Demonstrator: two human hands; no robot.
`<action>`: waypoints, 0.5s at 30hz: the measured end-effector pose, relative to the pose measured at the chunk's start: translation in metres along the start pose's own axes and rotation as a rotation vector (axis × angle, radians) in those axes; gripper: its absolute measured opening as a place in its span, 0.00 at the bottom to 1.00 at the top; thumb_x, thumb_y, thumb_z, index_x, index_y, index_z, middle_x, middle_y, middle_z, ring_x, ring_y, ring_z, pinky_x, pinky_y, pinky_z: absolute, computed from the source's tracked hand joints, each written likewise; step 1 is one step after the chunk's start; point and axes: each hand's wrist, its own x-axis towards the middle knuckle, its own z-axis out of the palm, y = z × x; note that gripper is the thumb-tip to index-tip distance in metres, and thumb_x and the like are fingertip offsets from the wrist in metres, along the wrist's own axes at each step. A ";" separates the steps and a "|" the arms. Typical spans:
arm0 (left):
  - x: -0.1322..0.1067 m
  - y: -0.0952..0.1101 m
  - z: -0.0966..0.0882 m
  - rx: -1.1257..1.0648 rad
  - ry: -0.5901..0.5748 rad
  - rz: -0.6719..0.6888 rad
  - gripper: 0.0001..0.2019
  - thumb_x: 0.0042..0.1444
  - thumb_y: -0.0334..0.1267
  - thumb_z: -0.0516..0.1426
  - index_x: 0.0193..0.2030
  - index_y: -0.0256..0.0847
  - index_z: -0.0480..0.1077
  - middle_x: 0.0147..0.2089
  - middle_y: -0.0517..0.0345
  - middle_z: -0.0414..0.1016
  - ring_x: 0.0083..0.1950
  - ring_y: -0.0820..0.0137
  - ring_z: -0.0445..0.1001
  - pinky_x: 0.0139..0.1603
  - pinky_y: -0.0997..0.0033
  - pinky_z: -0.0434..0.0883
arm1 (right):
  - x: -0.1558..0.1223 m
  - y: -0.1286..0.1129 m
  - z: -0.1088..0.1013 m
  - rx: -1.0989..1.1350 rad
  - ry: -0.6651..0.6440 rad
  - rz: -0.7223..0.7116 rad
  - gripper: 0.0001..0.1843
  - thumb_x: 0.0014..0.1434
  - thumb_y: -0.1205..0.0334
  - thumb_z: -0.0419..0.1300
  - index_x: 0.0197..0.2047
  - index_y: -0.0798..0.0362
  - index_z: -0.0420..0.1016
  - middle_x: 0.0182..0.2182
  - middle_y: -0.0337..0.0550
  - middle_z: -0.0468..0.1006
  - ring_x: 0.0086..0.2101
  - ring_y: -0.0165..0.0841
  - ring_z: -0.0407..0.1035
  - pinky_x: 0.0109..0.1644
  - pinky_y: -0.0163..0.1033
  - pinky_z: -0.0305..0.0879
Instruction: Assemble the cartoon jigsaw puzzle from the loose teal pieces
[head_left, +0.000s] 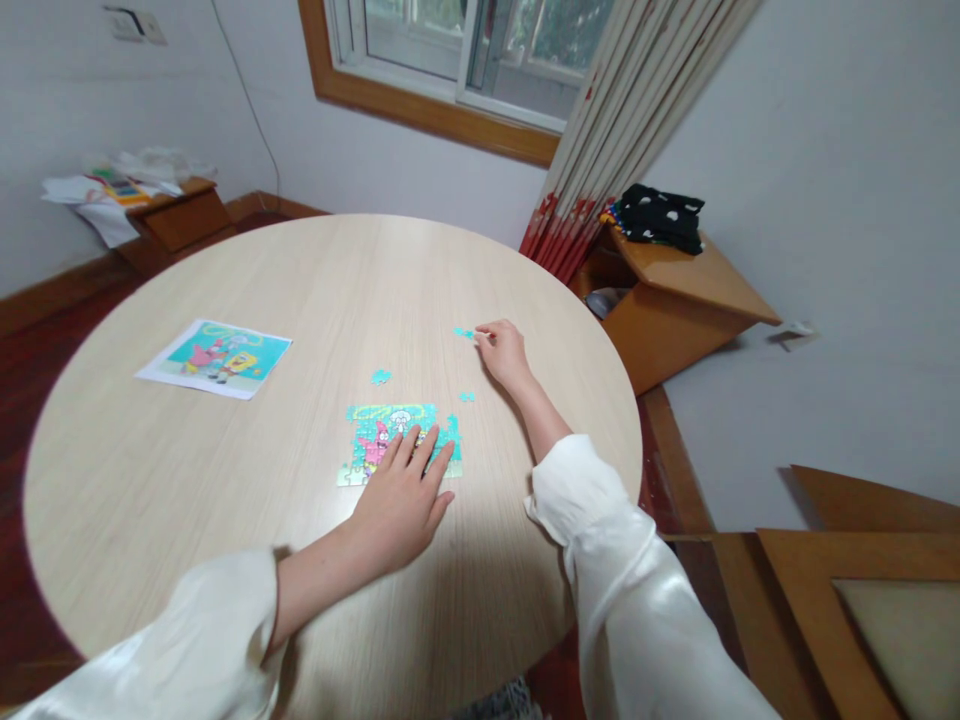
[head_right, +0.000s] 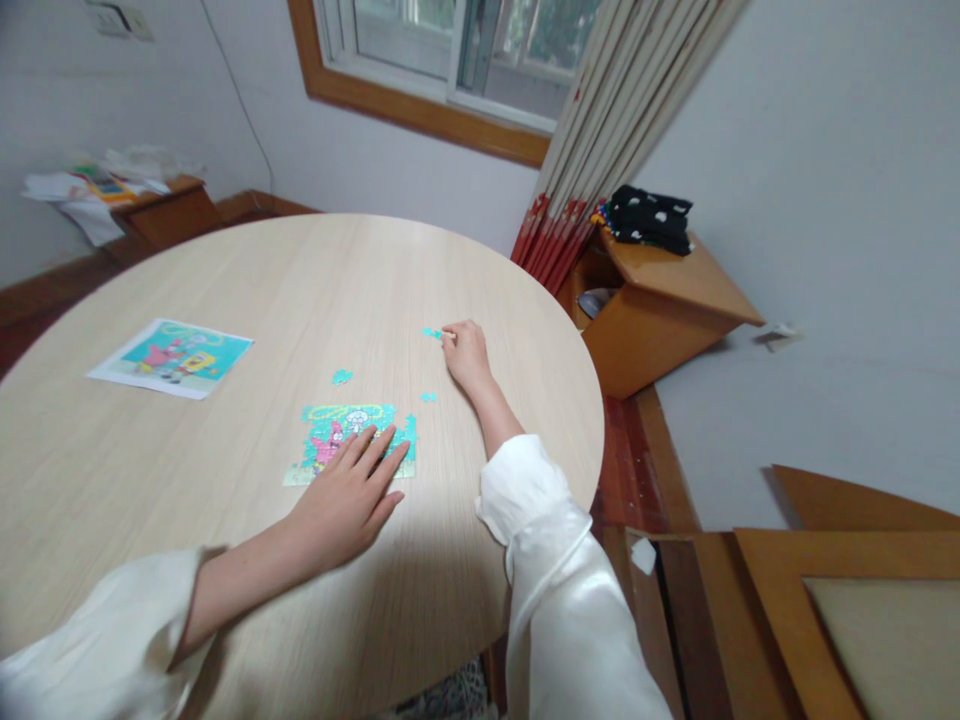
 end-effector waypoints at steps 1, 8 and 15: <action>0.000 0.000 0.000 0.001 0.004 -0.001 0.25 0.65 0.44 0.46 0.65 0.35 0.60 0.69 0.40 0.56 0.68 0.47 0.56 0.65 0.46 0.57 | 0.005 -0.002 0.003 -0.021 -0.017 -0.004 0.09 0.54 0.67 0.60 0.38 0.56 0.80 0.38 0.52 0.77 0.41 0.38 0.69 0.51 0.47 0.63; 0.000 0.001 0.001 -0.016 0.007 -0.005 0.25 0.64 0.44 0.48 0.65 0.34 0.61 0.69 0.39 0.57 0.68 0.47 0.56 0.65 0.47 0.56 | 0.017 0.000 0.013 -0.072 -0.142 -0.011 0.07 0.55 0.71 0.59 0.32 0.55 0.79 0.33 0.49 0.77 0.37 0.36 0.69 0.48 0.44 0.64; 0.000 0.000 0.000 -0.013 0.003 -0.005 0.25 0.65 0.45 0.47 0.65 0.35 0.61 0.69 0.40 0.57 0.68 0.48 0.56 0.64 0.47 0.57 | 0.015 -0.002 0.008 -0.109 -0.182 -0.045 0.09 0.56 0.72 0.56 0.34 0.56 0.79 0.35 0.50 0.76 0.38 0.37 0.69 0.50 0.45 0.63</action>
